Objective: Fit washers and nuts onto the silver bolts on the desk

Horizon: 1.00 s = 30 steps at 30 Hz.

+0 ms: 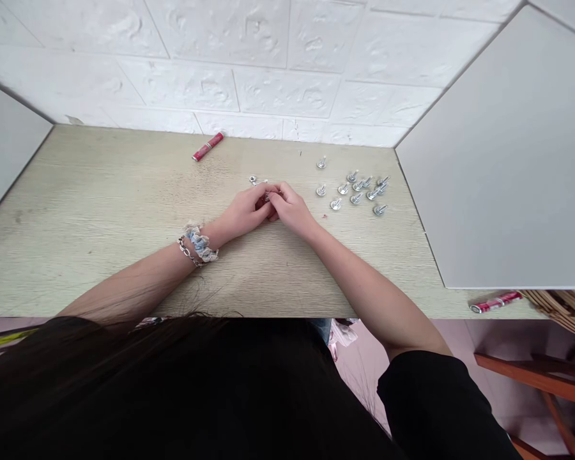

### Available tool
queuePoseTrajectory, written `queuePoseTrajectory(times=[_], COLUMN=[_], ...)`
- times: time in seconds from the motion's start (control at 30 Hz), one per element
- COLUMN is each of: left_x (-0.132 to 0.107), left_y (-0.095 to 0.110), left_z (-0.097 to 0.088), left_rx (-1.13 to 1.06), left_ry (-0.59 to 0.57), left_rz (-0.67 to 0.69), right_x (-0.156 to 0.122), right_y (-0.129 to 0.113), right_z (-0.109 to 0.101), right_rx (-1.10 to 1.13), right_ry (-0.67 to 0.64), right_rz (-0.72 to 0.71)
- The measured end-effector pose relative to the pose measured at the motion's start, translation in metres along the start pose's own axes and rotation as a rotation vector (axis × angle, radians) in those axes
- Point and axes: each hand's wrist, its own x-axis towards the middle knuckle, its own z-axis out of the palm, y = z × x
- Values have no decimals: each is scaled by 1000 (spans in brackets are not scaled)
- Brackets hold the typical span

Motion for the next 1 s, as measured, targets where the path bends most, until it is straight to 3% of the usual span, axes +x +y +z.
queuePoseTrajectory(times=[1.0], left_x=[0], left_y=[0], left_z=[0], left_rx=[-2], left_ry=[-2], left_rz=[-4], right_x=[0], right_y=[1], right_z=[0], right_rx=[-6], right_ry=[-2], right_rz=[-7])
